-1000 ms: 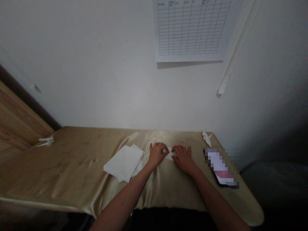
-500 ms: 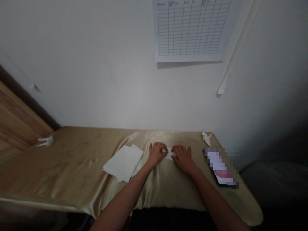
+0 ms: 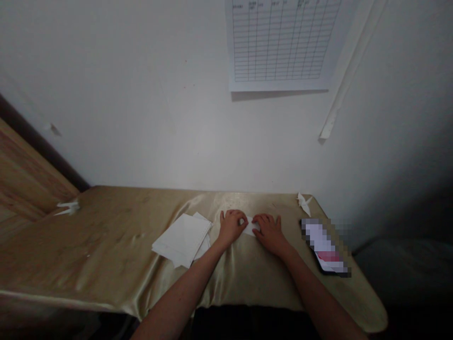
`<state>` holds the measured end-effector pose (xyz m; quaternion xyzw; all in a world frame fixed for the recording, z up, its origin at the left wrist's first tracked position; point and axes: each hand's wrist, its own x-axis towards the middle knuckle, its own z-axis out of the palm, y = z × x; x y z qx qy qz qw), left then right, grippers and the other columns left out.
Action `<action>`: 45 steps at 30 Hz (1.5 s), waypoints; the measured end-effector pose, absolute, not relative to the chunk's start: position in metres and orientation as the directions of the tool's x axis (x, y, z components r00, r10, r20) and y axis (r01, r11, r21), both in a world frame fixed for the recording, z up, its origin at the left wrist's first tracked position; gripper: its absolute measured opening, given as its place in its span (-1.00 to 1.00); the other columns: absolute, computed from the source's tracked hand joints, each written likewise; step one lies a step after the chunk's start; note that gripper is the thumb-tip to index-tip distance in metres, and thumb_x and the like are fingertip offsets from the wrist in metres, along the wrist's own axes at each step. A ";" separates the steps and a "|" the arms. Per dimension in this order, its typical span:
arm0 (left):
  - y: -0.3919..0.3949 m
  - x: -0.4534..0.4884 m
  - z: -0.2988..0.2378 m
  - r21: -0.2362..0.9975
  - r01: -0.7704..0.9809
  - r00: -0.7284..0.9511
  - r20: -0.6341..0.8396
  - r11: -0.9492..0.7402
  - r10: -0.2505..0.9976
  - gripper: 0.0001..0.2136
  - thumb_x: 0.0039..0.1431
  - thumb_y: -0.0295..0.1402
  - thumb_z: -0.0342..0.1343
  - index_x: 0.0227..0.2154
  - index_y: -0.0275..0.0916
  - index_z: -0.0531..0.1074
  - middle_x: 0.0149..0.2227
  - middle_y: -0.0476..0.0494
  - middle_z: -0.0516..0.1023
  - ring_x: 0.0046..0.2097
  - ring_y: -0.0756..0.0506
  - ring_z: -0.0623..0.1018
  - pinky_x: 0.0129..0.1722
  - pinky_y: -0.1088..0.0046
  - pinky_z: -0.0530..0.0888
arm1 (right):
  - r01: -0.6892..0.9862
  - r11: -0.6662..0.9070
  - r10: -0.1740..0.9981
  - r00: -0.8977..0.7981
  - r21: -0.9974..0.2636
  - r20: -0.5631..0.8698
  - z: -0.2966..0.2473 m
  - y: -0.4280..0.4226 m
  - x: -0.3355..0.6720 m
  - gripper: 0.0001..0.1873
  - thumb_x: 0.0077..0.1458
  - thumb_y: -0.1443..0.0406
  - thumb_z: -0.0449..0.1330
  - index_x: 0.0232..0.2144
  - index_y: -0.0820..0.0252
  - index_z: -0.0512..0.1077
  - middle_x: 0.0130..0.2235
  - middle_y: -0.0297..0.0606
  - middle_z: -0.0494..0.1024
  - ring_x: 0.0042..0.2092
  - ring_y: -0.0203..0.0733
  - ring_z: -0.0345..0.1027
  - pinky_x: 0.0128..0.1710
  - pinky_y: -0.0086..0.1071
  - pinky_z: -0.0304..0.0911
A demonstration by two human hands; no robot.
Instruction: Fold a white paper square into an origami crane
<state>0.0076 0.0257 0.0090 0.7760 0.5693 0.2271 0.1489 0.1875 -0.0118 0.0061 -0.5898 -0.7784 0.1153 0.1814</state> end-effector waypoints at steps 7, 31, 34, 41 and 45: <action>0.025 0.008 0.006 0.477 0.821 0.252 0.193 -0.315 0.948 -0.94 0.22 -0.31 0.17 -0.27 -0.06 0.52 0.01 -0.01 0.57 0.18 -0.20 0.36 0.31 -0.20 -0.12 | 0.889 0.275 0.961 -0.239 -0.367 0.141 0.004 -0.010 0.188 -0.71 0.25 0.23 0.02 0.01 0.01 0.34 0.15 -0.17 0.40 0.25 0.05 0.13 0.26 0.42 -0.34; 0.020 0.002 0.011 0.437 0.811 0.362 0.148 -0.389 0.920 -0.79 0.17 -0.19 0.25 -0.12 0.06 0.50 0.10 -0.01 0.49 0.22 -0.24 0.31 0.29 -0.29 -0.13 | 0.886 0.285 0.957 -0.240 -0.366 0.163 0.003 -0.009 0.189 -0.76 0.25 0.22 0.02 -0.06 0.02 0.35 0.11 -0.16 0.42 0.24 0.05 0.15 0.25 0.42 -0.30; 0.020 0.002 0.011 0.445 0.805 0.363 0.151 -0.391 0.919 -0.80 0.18 -0.20 0.25 -0.13 0.07 0.50 0.10 0.01 0.49 0.23 -0.24 0.30 0.28 -0.30 -0.14 | 0.880 0.287 0.957 -0.243 -0.380 0.160 0.003 -0.010 0.189 -0.76 0.25 0.22 0.02 -0.05 0.02 0.35 0.12 -0.16 0.42 0.23 0.05 0.15 0.25 0.41 -0.32; 0.023 -0.001 0.009 0.456 0.796 0.366 0.159 -0.398 0.917 -0.89 0.23 -0.23 0.21 -0.19 0.07 0.53 0.08 0.06 0.51 0.21 -0.21 0.33 0.28 -0.32 -0.15 | 0.874 0.281 0.959 -0.238 -0.396 0.157 0.001 -0.010 0.190 -0.77 0.25 0.22 0.03 -0.05 0.01 0.35 0.13 -0.21 0.41 0.25 0.04 0.11 0.26 0.40 -0.35; 0.025 -0.002 0.010 0.469 0.794 0.355 0.159 -0.387 0.921 -0.91 0.24 -0.25 0.20 -0.21 0.09 0.56 0.06 0.05 0.54 0.20 -0.20 0.35 0.28 -0.30 -0.16 | 0.875 0.282 0.959 -0.241 -0.392 0.151 0.004 -0.010 0.189 -0.76 0.25 0.22 0.03 -0.05 0.01 0.34 0.13 -0.20 0.41 0.25 0.03 0.13 0.27 0.39 -0.33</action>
